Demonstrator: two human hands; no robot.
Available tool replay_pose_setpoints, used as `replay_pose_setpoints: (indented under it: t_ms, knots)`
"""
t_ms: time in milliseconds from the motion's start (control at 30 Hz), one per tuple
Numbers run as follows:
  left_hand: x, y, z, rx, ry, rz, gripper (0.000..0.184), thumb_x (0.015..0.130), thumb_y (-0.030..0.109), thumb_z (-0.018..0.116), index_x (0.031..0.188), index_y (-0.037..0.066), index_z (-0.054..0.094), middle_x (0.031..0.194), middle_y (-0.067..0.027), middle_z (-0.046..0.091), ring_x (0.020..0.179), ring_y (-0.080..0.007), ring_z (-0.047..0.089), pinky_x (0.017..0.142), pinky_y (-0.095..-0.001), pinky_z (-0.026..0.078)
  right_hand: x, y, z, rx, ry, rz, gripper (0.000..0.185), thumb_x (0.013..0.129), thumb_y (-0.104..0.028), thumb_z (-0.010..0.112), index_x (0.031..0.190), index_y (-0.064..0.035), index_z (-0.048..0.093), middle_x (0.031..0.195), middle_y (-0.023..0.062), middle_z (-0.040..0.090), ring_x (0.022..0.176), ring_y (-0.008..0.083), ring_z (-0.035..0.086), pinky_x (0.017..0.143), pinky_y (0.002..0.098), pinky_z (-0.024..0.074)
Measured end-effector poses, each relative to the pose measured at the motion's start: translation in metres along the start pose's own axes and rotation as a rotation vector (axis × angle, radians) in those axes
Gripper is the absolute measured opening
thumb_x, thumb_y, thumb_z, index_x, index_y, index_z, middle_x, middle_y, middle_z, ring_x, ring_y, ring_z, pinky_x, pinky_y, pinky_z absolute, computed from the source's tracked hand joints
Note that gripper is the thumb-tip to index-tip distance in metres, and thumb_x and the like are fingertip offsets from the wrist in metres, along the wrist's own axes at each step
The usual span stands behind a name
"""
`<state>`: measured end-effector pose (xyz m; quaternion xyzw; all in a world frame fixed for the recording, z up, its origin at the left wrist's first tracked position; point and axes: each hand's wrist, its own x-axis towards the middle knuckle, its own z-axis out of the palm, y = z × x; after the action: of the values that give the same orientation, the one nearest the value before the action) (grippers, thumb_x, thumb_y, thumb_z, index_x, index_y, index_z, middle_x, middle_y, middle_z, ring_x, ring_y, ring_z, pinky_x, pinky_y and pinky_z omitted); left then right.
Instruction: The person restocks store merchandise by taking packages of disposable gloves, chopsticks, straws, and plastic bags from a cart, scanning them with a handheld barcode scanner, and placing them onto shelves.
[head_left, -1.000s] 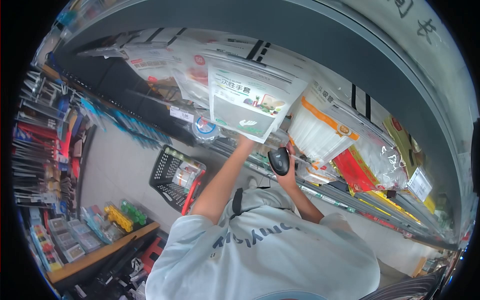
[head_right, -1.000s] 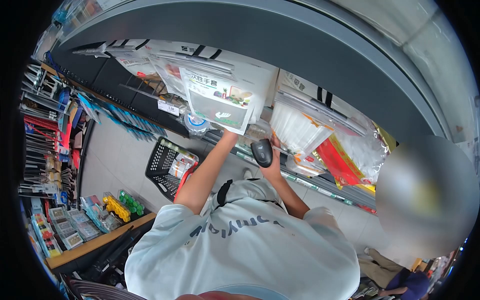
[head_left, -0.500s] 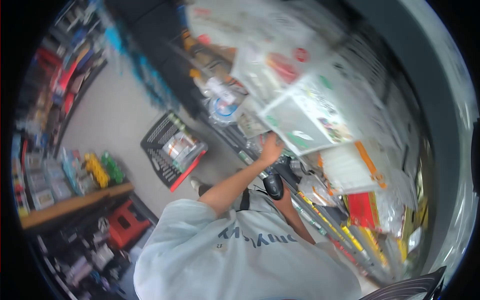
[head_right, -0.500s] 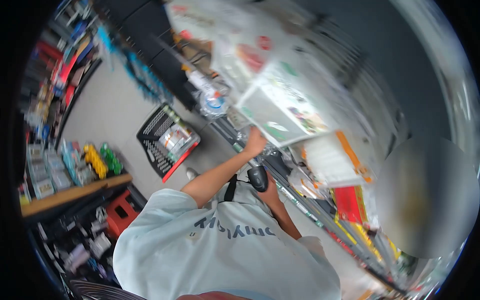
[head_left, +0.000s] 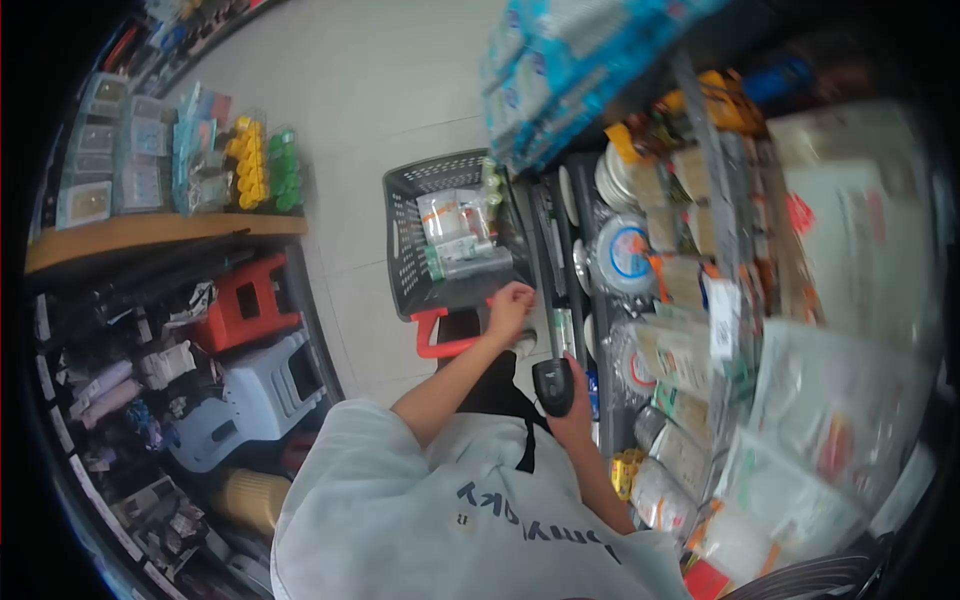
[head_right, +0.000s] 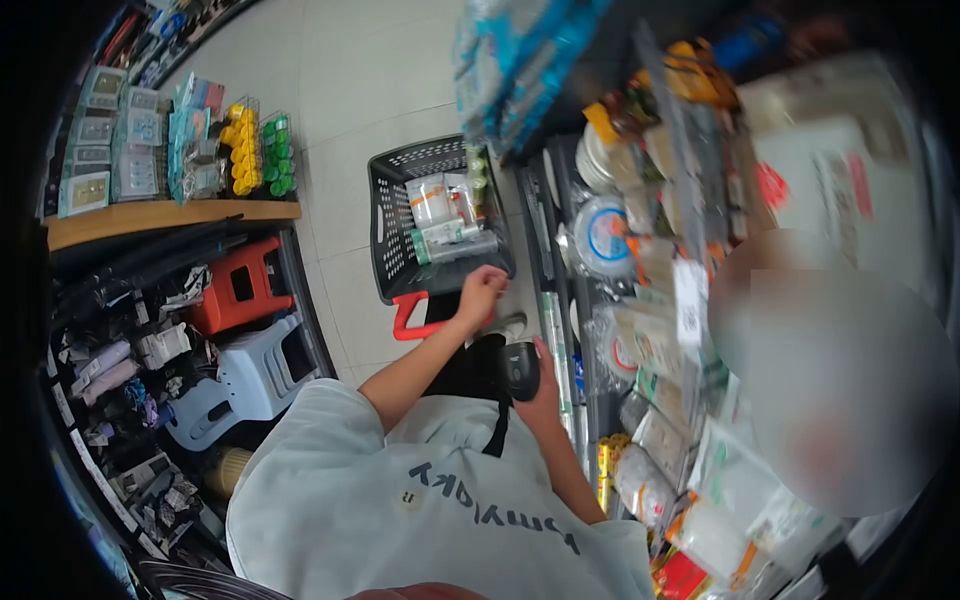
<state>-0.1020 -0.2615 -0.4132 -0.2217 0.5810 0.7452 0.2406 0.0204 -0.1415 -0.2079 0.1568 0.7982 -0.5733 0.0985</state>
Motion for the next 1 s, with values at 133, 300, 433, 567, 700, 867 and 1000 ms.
replay_pose_setpoints:
  t_ms: [133, 300, 433, 567, 700, 867, 1000]
  knots:
    - [0.091, -0.004, -0.09, -0.003, 0.184, -0.004, 0.013, 0.091, 0.003, 0.06, 0.102, 0.0, 0.064, 0.082, -0.0056, 0.067, 0.073, -0.013, 0.062, 0.064, -0.0269, 0.049, 0.075, -0.008, 0.072, -0.147, -0.139, 0.082, 0.08, 0.075, -0.002, 0.076, 0.146, -0.0075, 0.041, 0.134, 0.0182, 0.057, 0.123, 0.0314, 0.058, 0.101, 0.0365, 0.0474]
    - [0.235, -0.082, -0.196, 0.123, 0.488, -0.14, 0.024, 0.079, 0.011, 0.067, 0.101, 0.0, 0.066, 0.086, -0.0132, 0.07, 0.082, -0.0217, 0.067, 0.075, -0.0328, 0.053, 0.127, 0.005, 0.134, -0.366, -0.373, 0.297, 0.074, 0.076, -0.009, 0.075, 0.144, -0.0104, 0.045, 0.13, 0.0172, 0.061, 0.118, 0.0354, 0.062, 0.095, 0.0402, 0.0525]
    - [0.342, -0.135, -0.259, 0.374, 0.662, -0.184, 0.035, 0.077, 0.016, 0.074, 0.106, -0.001, 0.065, 0.1, -0.0204, 0.07, 0.095, -0.0322, 0.068, 0.085, -0.0396, 0.052, 0.141, 0.015, 0.136, -0.473, -0.407, 0.542, 0.067, 0.074, -0.016, 0.083, 0.131, -0.0049, 0.05, 0.109, 0.0188, 0.068, 0.103, 0.0359, 0.068, 0.086, 0.0414, 0.0543]
    - [0.449, -0.196, -0.318, 0.359, 0.712, -0.229, 0.051, 0.075, 0.019, 0.079, 0.116, -0.005, 0.061, 0.108, -0.0254, 0.067, 0.104, -0.0405, 0.065, 0.094, -0.043, 0.049, 0.171, 0.008, 0.149, -0.4, -0.231, 0.613, 0.049, 0.074, -0.01, 0.079, 0.119, -0.0052, 0.06, 0.103, 0.0175, 0.069, 0.098, 0.0351, 0.069, 0.082, 0.0403, 0.0544]
    - [0.499, -0.217, -0.34, 0.567, 0.767, -0.244, 0.06, 0.074, 0.018, 0.08, 0.122, -0.008, 0.056, 0.117, -0.029, 0.061, 0.113, -0.0436, 0.059, 0.1, -0.0439, 0.046, 0.197, 0.062, 0.178, -0.456, -0.234, 0.677, 0.049, 0.074, -0.01, 0.079, 0.119, -0.0051, 0.06, 0.103, 0.0175, 0.069, 0.098, 0.035, 0.069, 0.082, 0.0402, 0.0544]
    - [0.535, -0.291, -0.363, 0.486, 0.749, -0.121, 0.064, 0.073, 0.017, 0.082, 0.125, -0.008, 0.053, 0.123, -0.0273, 0.058, 0.117, -0.0434, 0.056, 0.102, -0.0438, 0.043, 0.202, 0.102, 0.189, -0.543, -0.222, 0.724, 0.048, 0.074, -0.01, 0.079, 0.118, -0.0049, 0.061, 0.102, 0.0175, 0.07, 0.097, 0.0349, 0.069, 0.082, 0.0402, 0.0543]
    - [0.549, -0.313, -0.367, 0.226, 0.661, 0.181, 0.067, 0.072, 0.024, 0.084, 0.125, -0.005, 0.055, 0.121, -0.0244, 0.061, 0.117, -0.0431, 0.057, 0.102, -0.0464, 0.043, 0.196, 0.118, 0.179, -0.617, -0.21, 0.728, 0.048, 0.073, -0.01, 0.079, 0.117, -0.0047, 0.061, 0.102, 0.0175, 0.07, 0.097, 0.0348, 0.069, 0.082, 0.0402, 0.0542]
